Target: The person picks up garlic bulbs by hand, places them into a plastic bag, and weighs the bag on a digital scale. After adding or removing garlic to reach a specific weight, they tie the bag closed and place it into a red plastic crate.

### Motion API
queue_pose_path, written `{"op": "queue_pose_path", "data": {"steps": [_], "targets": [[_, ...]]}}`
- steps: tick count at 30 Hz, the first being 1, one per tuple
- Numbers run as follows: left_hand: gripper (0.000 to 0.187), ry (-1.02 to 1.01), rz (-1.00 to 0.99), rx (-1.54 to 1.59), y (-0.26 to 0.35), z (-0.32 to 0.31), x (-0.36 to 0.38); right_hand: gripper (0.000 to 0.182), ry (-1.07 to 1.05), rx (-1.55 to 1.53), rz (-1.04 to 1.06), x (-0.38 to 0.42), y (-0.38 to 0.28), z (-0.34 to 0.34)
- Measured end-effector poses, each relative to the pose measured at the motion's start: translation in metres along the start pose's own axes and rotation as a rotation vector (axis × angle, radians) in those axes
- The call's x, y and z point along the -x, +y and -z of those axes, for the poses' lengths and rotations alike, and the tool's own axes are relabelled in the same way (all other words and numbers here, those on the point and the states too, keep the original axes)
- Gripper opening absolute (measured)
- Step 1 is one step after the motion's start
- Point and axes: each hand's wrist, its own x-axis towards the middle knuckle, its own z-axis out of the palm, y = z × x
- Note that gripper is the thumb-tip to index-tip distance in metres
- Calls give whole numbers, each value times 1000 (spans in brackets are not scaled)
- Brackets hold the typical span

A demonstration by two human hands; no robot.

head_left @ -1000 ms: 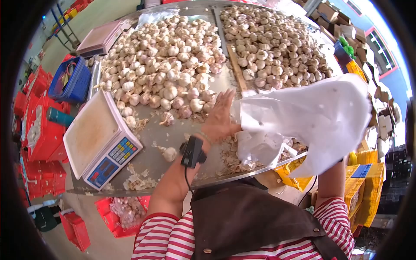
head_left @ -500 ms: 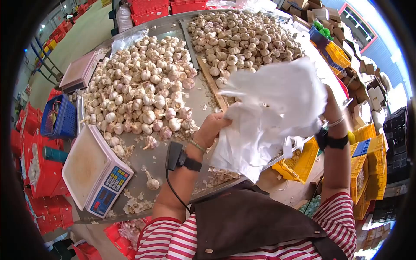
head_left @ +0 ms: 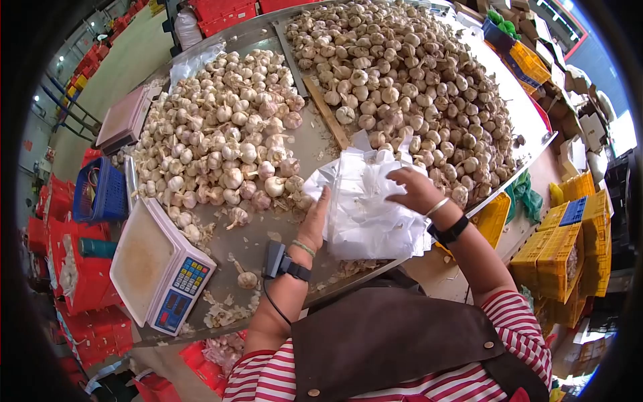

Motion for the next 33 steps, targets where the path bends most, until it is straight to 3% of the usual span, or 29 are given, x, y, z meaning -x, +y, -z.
{"op": "queue_pose_path", "data": {"steps": [1,3,4,5,8,10,12,15,17,18,19,21,23,24,26,29,31,33], "targets": [[44,11,-108,-160,-3,-7,2,51,-51,105,41,0,-3,-8],[40,23,-219,-323,-16,-5,-1,45,-151,297,112,5,-11,-23],[38,29,-285,-548,-30,8,-13,28,-121,370,156,8,0,-36],[36,37,-346,-776,-30,7,-12,28,-120,364,160,6,10,-39],[30,160,-292,-617,-53,2,-16,8,62,66,-42,7,26,-24],[26,204,-260,-630,-52,-9,-14,4,209,54,-166,8,31,9],[27,212,-267,-684,-67,-15,-21,8,467,74,-103,7,50,27],[28,283,-260,-789,-70,-44,-15,19,538,210,172,3,22,45],[29,324,-245,-911,-73,-49,-8,29,213,7,281,0,9,36],[30,319,-360,-860,-74,-48,-8,36,-17,-68,268,-1,13,25],[32,309,-477,-809,-75,-48,-7,32,-146,-12,209,-1,12,16],[32,518,-656,-958,-49,-54,11,24,-386,359,170,-3,34,-8],[33,588,-816,-1399,-40,-31,3,20,-349,316,223,0,49,-14],[33,613,-840,-1419,-33,-21,-1,16,-343,288,252,-4,53,-16],[39,513,-658,-2019,-24,-3,-8,15,-268,111,273,-9,51,2],[39,545,-692,-2030,5,38,-22,11,-70,-242,306,-11,44,39],[36,548,-663,-1988,28,31,-29,8,-70,-211,237,-11,44,54],[36,703,-424,-1802,52,7,-31,19,7,-632,-32,-6,52,56]]}}
